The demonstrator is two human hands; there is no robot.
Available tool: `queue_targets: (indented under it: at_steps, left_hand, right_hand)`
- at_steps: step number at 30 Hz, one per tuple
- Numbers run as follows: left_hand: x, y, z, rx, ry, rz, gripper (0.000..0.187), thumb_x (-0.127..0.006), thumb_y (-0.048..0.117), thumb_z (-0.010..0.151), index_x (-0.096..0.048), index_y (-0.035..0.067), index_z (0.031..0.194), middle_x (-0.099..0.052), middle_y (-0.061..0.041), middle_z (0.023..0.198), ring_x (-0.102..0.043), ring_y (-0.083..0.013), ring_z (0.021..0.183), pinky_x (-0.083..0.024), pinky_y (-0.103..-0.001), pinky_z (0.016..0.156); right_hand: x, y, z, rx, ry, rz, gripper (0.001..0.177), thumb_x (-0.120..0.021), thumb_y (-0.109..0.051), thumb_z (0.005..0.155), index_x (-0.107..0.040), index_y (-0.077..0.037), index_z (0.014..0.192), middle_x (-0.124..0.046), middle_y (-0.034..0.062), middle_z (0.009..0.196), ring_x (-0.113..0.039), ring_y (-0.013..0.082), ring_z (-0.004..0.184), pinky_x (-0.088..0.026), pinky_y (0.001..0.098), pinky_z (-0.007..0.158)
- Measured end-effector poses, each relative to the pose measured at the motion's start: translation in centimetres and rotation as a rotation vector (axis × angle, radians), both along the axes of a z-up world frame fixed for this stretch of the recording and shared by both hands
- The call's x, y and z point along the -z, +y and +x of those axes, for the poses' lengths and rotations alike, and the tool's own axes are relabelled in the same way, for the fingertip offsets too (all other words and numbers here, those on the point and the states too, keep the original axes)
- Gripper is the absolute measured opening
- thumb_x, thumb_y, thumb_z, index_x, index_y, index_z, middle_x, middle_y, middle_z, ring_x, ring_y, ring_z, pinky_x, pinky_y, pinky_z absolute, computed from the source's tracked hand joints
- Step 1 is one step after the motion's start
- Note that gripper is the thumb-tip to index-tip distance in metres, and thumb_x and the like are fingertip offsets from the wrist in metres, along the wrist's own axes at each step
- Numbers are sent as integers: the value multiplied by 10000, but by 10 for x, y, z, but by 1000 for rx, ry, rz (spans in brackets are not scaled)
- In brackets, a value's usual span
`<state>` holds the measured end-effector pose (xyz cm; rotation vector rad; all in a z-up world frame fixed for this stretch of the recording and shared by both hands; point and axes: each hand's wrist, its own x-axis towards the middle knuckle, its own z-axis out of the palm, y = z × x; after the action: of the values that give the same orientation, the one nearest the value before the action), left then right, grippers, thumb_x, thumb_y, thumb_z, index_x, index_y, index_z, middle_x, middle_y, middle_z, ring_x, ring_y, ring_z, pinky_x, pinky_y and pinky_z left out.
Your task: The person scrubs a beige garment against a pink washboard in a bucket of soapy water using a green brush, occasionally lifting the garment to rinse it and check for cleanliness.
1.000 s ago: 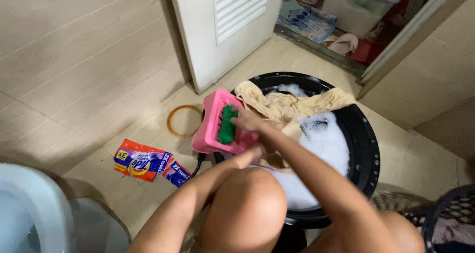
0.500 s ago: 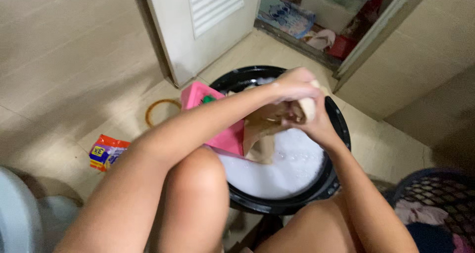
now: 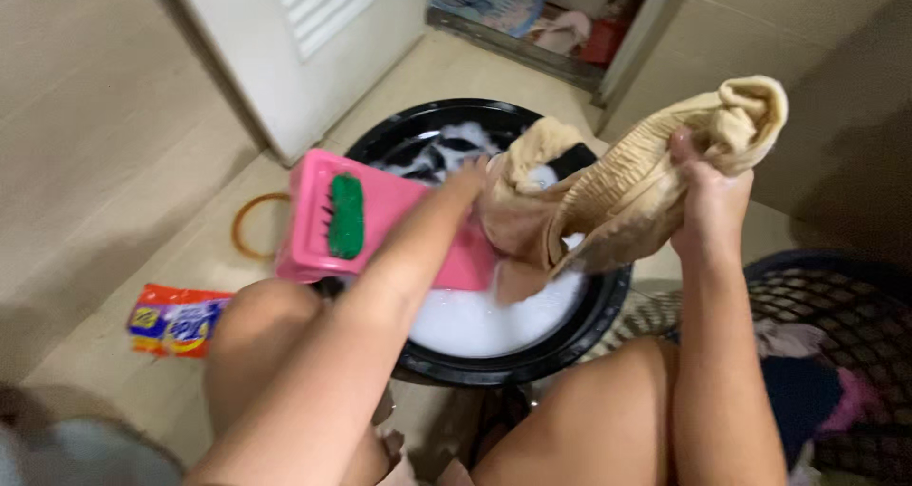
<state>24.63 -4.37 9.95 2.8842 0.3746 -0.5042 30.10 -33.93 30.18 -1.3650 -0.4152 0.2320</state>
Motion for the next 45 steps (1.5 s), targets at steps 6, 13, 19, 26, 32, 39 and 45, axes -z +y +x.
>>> queue_targets:
  at_steps: [6,13,19,26,32,39,45]
  left_hand:
    - [153,-121,34,10,-95,-170,896,-873,372,681,-433,234,1450,-445,-191,1445,-440,-392,1323,-382,-475,1098]
    - [196,-175,10,9,-458,-643,437,-790,339,733,-718,118,1104,-732,-198,995,-694,-394,898,-553,-475,785]
    - [148,-210,-81,-624,-268,-957,546,-450,329,902,-614,174,1399,-702,-253,1162,-698,-376,1059,-538,-457,930]
    - [135,-181,-124,-496,193,-803,712,-496,542,867,-534,166,1470,-570,-185,1387,-566,-344,1263,-448,-470,1052]
    - [113,-134,-104,-425,680,-431,931,-541,755,832,-454,159,1541,-439,-116,1611,-434,-312,1466,-359,-482,1175]
    - [216,-165,-117,-238,237,-258,885,-590,766,848,-645,15,1313,-598,-229,1385,-579,-384,1284,-473,-502,1051]
    - [220,-168,-120,-414,348,-346,856,-648,744,757,-667,41,1246,-661,-213,1298,-641,-343,1236,-498,-493,1035]
  right_hand:
    - [-11,-29,18,8,148,257,431,-650,-53,878,-522,89,1265,-673,169,1064,-740,261,922,-655,356,901]
    - [8,-40,36,4,190,128,418,-631,-135,870,-575,100,1212,-690,180,1027,-754,260,908,-653,353,926]
    - [8,-24,27,-6,205,11,476,-651,-130,836,-551,65,1258,-705,148,1061,-735,275,999,-582,416,1032]
    - [42,1,21,-190,150,-291,478,-651,-106,837,-487,8,1271,-669,141,1071,-725,287,975,-591,423,973]
    - [162,25,85,-809,-306,-1249,336,-745,-111,821,-751,-78,1156,-815,193,1111,-761,260,920,-623,401,890]
    - [278,68,91,-1133,-637,-1637,1145,-773,-18,721,-176,-440,1603,-579,171,1458,-608,343,1290,-522,444,1034]
    - [355,45,42,-976,-763,-1665,1198,-791,-212,860,156,-422,1563,-40,191,1678,-243,481,1472,-281,570,1136]
